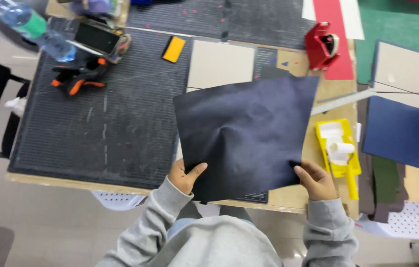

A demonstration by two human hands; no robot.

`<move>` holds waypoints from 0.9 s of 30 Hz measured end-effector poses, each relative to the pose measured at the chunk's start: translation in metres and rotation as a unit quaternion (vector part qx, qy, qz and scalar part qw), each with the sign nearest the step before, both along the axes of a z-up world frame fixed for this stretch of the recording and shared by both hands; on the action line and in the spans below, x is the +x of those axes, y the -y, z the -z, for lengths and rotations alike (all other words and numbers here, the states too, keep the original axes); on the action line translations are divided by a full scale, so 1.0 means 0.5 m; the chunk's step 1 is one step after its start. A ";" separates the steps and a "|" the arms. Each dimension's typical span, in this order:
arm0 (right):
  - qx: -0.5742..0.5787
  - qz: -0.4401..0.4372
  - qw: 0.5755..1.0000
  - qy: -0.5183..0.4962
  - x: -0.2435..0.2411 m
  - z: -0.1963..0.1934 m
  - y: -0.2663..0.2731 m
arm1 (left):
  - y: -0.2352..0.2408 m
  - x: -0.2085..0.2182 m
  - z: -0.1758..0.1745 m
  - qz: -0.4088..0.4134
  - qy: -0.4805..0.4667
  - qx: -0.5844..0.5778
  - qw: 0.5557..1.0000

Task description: Applying glue to a cardboard base with a roller and attaching a black sheet of material to it.

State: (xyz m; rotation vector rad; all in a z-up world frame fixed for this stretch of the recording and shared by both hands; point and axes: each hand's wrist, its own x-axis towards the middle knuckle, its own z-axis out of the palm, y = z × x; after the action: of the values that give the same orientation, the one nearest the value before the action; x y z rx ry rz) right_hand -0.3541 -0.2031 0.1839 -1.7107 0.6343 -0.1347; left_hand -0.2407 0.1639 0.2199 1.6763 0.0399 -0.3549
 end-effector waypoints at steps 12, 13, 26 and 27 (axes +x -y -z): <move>-0.032 -0.036 0.999 -0.025 0.037 0.187 -0.188 | -0.252 0.095 0.151 0.131 -0.081 0.046 0.987; -0.064 -0.049 0.996 -0.045 0.034 0.220 -0.184 | -0.259 0.104 0.168 0.136 -0.065 0.110 0.982; -0.053 -0.090 0.992 -0.064 0.017 0.455 -0.105 | -0.244 0.130 0.466 0.150 0.063 0.152 0.975; -0.048 -0.091 0.992 -0.066 0.008 0.469 -0.107 | -0.239 0.128 0.471 0.150 0.059 0.156 0.975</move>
State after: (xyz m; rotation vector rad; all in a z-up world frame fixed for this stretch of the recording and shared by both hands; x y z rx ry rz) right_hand -0.3501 -0.1497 -0.0507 -1.8738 0.5722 0.0786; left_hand -0.1766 0.2834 -0.0155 2.0170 -0.2622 -0.4935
